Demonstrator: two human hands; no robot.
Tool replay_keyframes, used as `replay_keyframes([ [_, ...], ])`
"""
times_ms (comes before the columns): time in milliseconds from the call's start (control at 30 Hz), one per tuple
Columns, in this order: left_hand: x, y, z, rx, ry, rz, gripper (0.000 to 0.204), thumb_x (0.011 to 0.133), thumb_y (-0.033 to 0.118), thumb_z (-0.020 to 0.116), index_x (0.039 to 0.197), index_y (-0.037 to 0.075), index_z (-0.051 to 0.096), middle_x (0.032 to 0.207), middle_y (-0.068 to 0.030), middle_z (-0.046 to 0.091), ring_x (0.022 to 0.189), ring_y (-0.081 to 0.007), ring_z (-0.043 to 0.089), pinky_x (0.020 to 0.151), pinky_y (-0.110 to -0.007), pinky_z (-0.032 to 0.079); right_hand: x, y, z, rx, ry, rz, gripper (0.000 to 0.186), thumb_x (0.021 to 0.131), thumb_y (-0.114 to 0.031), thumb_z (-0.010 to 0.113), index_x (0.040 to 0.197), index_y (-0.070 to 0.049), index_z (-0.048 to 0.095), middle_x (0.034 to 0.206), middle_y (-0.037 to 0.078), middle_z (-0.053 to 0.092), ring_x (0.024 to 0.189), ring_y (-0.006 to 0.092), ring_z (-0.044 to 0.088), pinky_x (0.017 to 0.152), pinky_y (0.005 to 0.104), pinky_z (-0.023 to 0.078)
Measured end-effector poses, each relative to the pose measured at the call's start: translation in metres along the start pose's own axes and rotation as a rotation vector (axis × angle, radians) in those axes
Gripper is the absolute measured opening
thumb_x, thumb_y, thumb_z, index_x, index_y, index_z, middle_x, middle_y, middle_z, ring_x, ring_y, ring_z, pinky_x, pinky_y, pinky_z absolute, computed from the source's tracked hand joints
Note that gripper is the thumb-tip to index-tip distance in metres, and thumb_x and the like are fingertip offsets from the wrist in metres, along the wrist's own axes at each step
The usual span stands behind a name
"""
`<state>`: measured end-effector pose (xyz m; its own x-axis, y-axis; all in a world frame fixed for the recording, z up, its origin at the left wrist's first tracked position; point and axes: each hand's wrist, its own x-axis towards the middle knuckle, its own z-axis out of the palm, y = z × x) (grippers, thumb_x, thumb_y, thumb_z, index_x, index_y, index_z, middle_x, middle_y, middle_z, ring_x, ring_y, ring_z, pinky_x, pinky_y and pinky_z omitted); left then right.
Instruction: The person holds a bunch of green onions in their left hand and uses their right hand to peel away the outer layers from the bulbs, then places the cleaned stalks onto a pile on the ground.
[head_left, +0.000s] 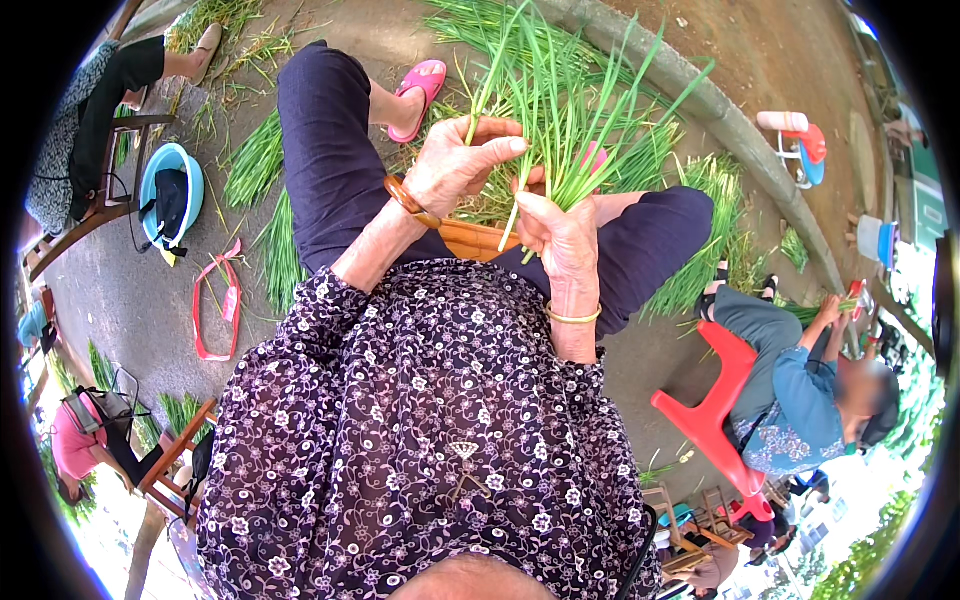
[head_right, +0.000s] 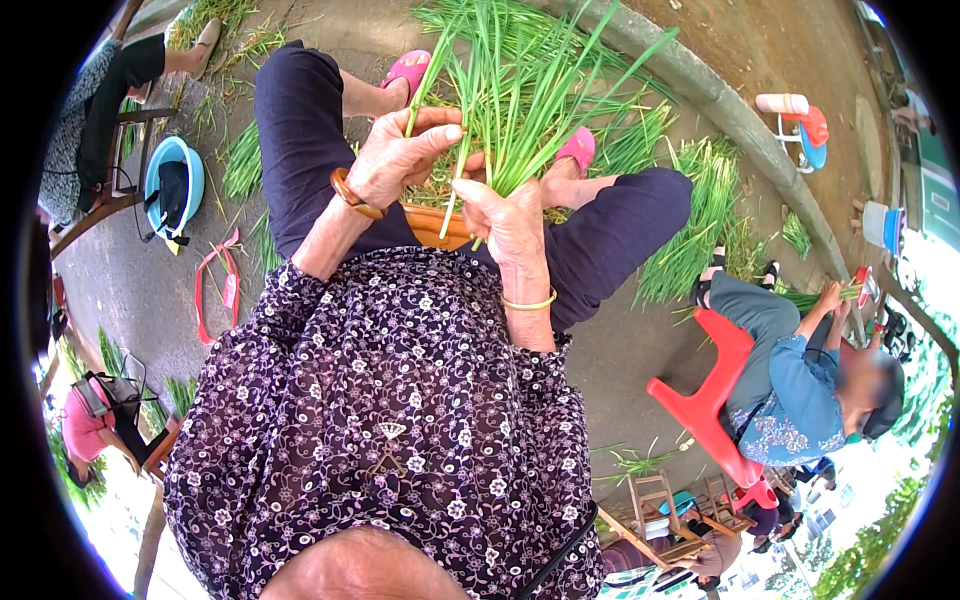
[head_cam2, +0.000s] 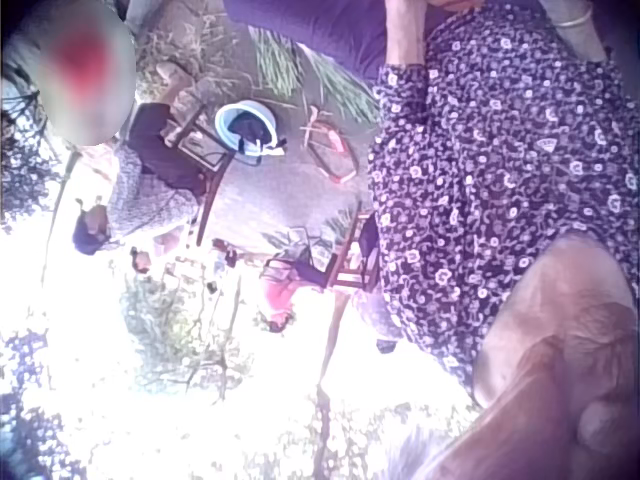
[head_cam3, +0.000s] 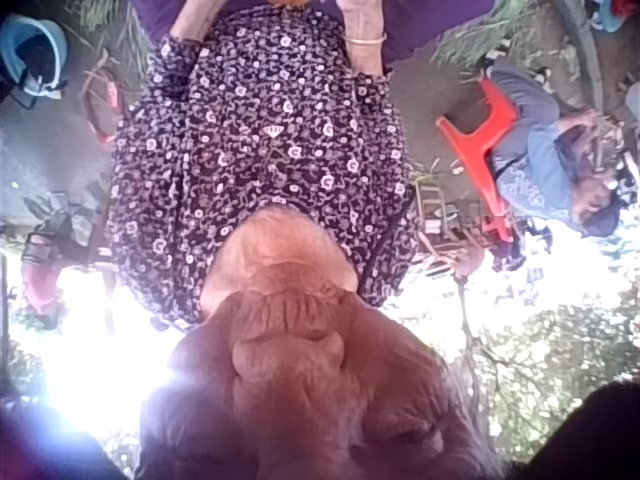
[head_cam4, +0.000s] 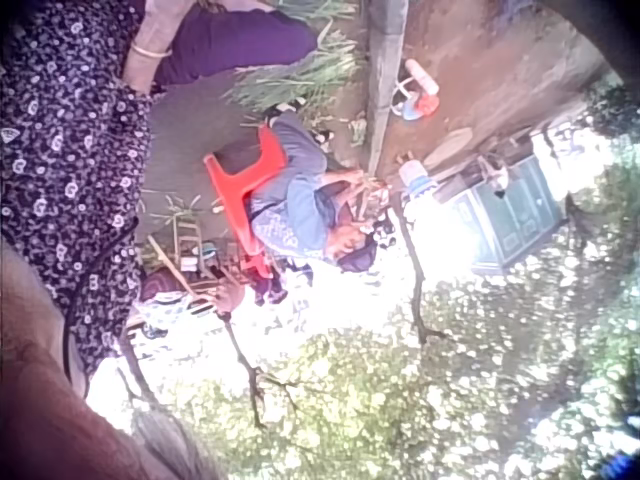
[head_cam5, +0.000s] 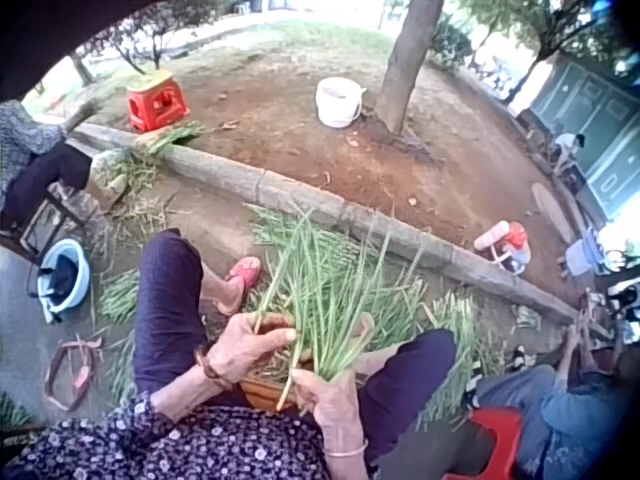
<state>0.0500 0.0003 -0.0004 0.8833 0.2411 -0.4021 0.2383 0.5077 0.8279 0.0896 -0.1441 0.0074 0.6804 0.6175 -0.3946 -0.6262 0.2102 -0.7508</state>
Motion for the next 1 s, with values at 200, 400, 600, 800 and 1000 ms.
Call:
replay_keyframes([
  [200,0.0,0.003,-0.001,0.151,-0.027,-0.041,0.022,0.073,0.021,0.065,0.081,0.002,0.057,0.052,0.0058,0.045,0.037,0.0002,0.03,0.034,-0.015,0.021,0.0,-0.001,-0.001,-0.004,-0.013,0.027,0.021,0.069,-0.002,0.06,0.085,-0.002,0.046,0.056,-0.002,0.042,0.034,0.0029,0.029,0.031,0.0177,0.022],
  [400,0.01,0.002,-0.013,0.18,0.043,0.054,0.023,0.071,0.023,0.066,0.077,0.002,0.059,0.055,0.0036,0.049,0.041,-0.0013,0.038,0.034,-0.016,0.028,-0.002,-0.005,-0.004,0.058,-0.01,0.072,0.022,0.07,-0.001,0.058,0.088,-0.001,0.046,0.064,0.002,0.05,0.037,0.0027,0.029,0.031,0.0177,0.022],
  [600,0.037,0.016,-0.053,0.034,0.268,0.171,0.018,0.076,0.018,0.062,0.073,0.001,0.057,0.051,0.0028,0.045,0.035,-0.0016,0.031,0.03,-0.017,0.02,-0.008,-0.009,-0.018,0.18,0.008,0.016,0.021,0.069,0.002,0.055,0.09,-0.001,0.049,0.079,0.009,0.057,0.038,0.0025,0.029,0.031,0.017,0.023],
  [800,0.047,0.005,-0.087,0.124,0.324,0.112,0.018,0.079,0.018,0.057,0.078,0.0,0.058,0.054,0.0017,0.047,0.032,-0.0022,0.029,0.028,-0.017,0.019,-0.006,-0.015,-0.039,0.264,-0.007,-0.081,0.022,0.069,0.003,0.053,0.091,0.0,0.048,0.081,0.014,0.055,0.037,0.003,0.028,0.029,0.0168,0.023],
  [1000,0.044,-0.008,-0.095,0.537,0.31,0.037,0.026,0.081,0.026,0.049,0.078,0.002,0.058,0.045,0.0008,0.046,0.034,-0.0062,0.037,0.032,-0.021,0.027,-0.005,-0.019,-0.045,0.303,-0.006,-0.117,0.023,0.069,0.003,0.054,0.091,-0.001,0.048,0.082,0.014,0.056,0.036,0.0031,0.028,0.029,0.0168,0.022],
])
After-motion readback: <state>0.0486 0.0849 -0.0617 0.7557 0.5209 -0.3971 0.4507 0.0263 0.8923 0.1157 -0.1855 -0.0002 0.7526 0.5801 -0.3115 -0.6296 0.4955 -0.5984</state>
